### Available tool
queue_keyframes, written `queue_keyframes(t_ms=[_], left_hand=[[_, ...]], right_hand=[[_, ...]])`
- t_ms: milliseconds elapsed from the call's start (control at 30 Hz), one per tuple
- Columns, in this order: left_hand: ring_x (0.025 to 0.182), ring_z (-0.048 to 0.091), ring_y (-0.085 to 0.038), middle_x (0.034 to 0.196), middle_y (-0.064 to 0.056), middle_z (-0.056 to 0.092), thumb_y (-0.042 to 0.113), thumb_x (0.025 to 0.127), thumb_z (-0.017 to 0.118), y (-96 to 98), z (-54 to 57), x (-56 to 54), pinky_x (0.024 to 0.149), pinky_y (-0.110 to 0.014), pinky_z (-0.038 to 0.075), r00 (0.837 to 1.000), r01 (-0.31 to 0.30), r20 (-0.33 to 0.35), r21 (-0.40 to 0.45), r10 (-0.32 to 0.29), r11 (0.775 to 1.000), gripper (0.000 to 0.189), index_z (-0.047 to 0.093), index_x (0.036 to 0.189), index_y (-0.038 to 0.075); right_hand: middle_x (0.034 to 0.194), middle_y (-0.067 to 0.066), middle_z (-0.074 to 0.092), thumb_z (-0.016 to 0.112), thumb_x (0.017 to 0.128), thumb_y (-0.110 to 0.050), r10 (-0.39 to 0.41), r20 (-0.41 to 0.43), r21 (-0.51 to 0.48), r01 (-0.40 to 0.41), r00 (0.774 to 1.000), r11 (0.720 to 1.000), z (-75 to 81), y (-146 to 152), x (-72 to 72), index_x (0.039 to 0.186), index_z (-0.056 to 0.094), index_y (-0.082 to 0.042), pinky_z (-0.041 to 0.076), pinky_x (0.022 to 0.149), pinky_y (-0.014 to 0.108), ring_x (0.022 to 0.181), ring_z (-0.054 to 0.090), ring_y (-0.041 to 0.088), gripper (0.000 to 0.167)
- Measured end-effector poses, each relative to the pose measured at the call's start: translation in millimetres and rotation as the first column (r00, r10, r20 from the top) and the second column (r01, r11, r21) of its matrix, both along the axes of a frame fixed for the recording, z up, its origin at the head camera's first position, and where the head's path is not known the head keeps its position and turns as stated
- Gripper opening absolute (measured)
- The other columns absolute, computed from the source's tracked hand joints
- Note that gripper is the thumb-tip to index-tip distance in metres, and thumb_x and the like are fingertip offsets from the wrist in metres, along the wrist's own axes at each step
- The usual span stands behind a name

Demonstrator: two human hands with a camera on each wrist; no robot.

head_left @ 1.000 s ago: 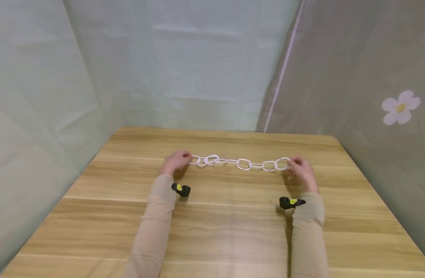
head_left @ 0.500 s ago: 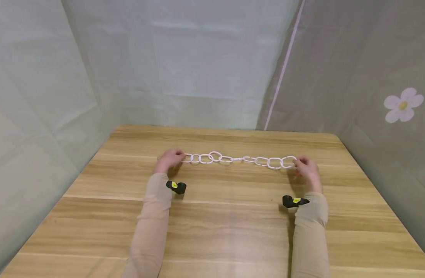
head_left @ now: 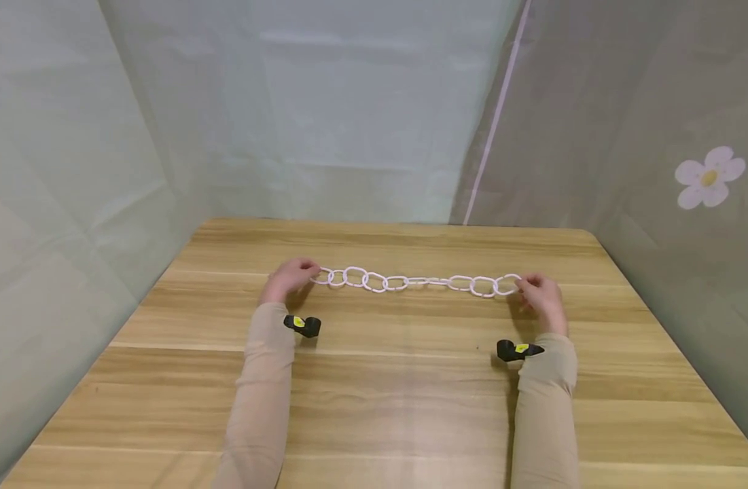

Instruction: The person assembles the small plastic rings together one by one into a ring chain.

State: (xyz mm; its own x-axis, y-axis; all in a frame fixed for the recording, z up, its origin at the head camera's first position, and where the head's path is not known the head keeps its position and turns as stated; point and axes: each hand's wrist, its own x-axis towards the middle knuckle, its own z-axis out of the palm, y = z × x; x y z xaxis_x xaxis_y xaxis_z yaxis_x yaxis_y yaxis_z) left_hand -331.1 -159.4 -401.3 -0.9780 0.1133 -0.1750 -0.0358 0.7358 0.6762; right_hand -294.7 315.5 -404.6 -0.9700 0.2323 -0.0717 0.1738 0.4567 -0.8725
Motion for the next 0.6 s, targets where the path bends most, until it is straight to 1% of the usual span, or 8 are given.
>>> queue_keyframes(t_ms=[67, 100, 200, 300, 600], left_hand=[[0.112, 0.052, -0.032, 0.123, -0.021, 0.060, 0.027, 0.103, 0.042, 0.4, 1.1, 0.1, 0.100, -0.051, 0.039, 1.000, 0.015, -0.001, 0.013, -0.015, 1.000, 0.038, 0.057, 0.126, 0.000], [0.112, 0.052, -0.032, 0.123, -0.021, 0.061, 0.027, 0.102, 0.042, 0.4, 1.2, -0.2, 0.101, -0.051, 0.038, 1.000, 0.014, -0.006, 0.009, -0.014, 1.000, 0.038, 0.058, 0.125, 0.000], [0.114, 0.052, -0.034, 0.123, -0.021, 0.061, 0.027, 0.102, 0.042, -0.4, 1.2, -1.5, 0.102, -0.053, 0.036, 1.000, 0.007, -0.014, -0.005, -0.007, 1.000, 0.038, 0.058, 0.124, 0.000], [0.117, 0.051, -0.035, 0.123, -0.021, 0.060, 0.028, 0.102, 0.042, -1.5, 0.4, -2.3, 0.105, -0.054, 0.034, 1.000, -0.011, -0.008, -0.001, 0.011, 1.000, 0.038, 0.058, 0.124, 0.000], [0.115, 0.052, -0.034, 0.122, -0.024, 0.061, 0.024, 0.102, 0.043, -3.9, -1.2, -2.3, 0.103, -0.051, 0.038, 1.000, 0.010, -0.001, 0.028, -0.010, 1.000, 0.039, 0.057, 0.124, -0.005]], right_hand=[[0.074, -0.006, 0.055, 0.048, 0.099, -0.017, 0.000, 0.004, 0.008, 0.000, 1.000, 1.000, -1.0, 0.8, -0.3, 0.119, 0.050, 0.012, 0.048, 0.056, 0.021, 0.061, 0.051, 0.004, 0.035], [0.073, -0.006, 0.055, 0.048, 0.099, -0.017, -0.006, 0.005, 0.009, 0.006, 1.000, 1.000, -1.4, 1.4, -0.4, 0.119, 0.050, 0.012, 0.048, 0.056, 0.021, 0.060, 0.051, 0.004, 0.035], [0.070, -0.007, 0.054, 0.048, 0.099, -0.016, -0.034, -0.001, -0.003, 0.034, 0.999, 0.999, -2.1, 3.8, 0.3, 0.119, 0.050, 0.012, 0.047, 0.054, 0.020, 0.058, 0.051, 0.003, 0.035], [0.068, -0.007, 0.053, 0.049, 0.098, -0.015, -0.055, -0.001, -0.007, 0.055, 0.999, 0.998, -2.9, 6.7, 1.1, 0.117, 0.051, 0.012, 0.047, 0.053, 0.020, 0.055, 0.050, 0.002, 0.033], [0.071, -0.007, 0.057, 0.049, 0.099, -0.015, -0.068, 0.023, -0.027, 0.068, 0.997, 0.997, -5.3, 8.3, 3.6, 0.121, 0.050, 0.013, 0.047, 0.055, 0.019, 0.060, 0.051, 0.002, 0.036]])
